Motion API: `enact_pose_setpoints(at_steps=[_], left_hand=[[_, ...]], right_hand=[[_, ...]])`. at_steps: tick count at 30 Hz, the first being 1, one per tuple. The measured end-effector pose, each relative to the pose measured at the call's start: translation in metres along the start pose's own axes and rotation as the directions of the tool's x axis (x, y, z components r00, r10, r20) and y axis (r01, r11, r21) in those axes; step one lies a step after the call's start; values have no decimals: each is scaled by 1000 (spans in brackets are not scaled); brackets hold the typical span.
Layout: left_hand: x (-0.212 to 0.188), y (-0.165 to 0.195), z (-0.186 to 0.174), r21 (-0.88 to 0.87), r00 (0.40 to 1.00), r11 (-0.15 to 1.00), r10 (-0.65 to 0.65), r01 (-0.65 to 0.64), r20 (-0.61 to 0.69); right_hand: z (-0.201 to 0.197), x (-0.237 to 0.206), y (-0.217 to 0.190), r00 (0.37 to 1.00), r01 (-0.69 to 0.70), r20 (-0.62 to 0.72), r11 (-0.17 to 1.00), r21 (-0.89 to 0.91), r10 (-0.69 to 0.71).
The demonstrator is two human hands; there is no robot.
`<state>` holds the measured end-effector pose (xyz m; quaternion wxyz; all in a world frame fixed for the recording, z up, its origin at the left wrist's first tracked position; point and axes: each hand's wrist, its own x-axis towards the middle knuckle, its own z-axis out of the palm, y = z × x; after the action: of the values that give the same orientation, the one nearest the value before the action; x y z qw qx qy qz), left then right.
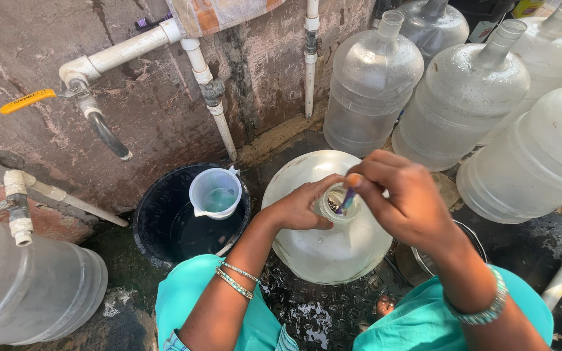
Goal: The person scrubs the inside of a large water dispenser bottle using a toothbrush, then scrubs the exterior with a yellow sponge. The person rotates the bottle to clean different sides.
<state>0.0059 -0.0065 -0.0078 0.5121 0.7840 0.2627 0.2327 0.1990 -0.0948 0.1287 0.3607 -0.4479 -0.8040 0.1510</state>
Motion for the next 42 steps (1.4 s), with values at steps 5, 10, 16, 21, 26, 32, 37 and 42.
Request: enact_pose_setpoints(at_steps=[5, 10, 16, 21, 26, 32, 37, 42], left_hand=[[0, -3, -5, 12, 1000, 1000, -12, 12, -7], [3, -9, -5, 58, 999, 998, 28, -26, -24], [3, -14, -2, 35, 999, 998, 50, -49, -14], [-1, -11, -2, -12, 996, 997, -82, 82, -21], [-5, -3, -8, 42, 1000, 999, 14, -14, 3], [-4, 2, -8, 24, 997, 997, 70, -71, 17], [-1, -2, -5, 14, 1000, 1000, 5, -5, -10], [2, -2, -3, 5, 1000, 1000, 21, -21, -14]], right_hand=[[15, 16, 14, 999, -16, 43, 999, -45, 17], [-33, -12, -21, 989, 94, -114, 995, 15, -92], [-9, -1, 0, 988, 147, -37, 988, -48, -149], [36, 20, 43, 998, 57, 39, 998, -36, -55], [9, 11, 13, 986, 103, -136, 993, 50, -95], [-27, -15, -18, 962, 200, -191, 980, 3, -196], [19, 4, 18, 995, 71, -76, 996, 53, -67], [31, 7, 37, 980, 179, -78, 983, -31, -181]])
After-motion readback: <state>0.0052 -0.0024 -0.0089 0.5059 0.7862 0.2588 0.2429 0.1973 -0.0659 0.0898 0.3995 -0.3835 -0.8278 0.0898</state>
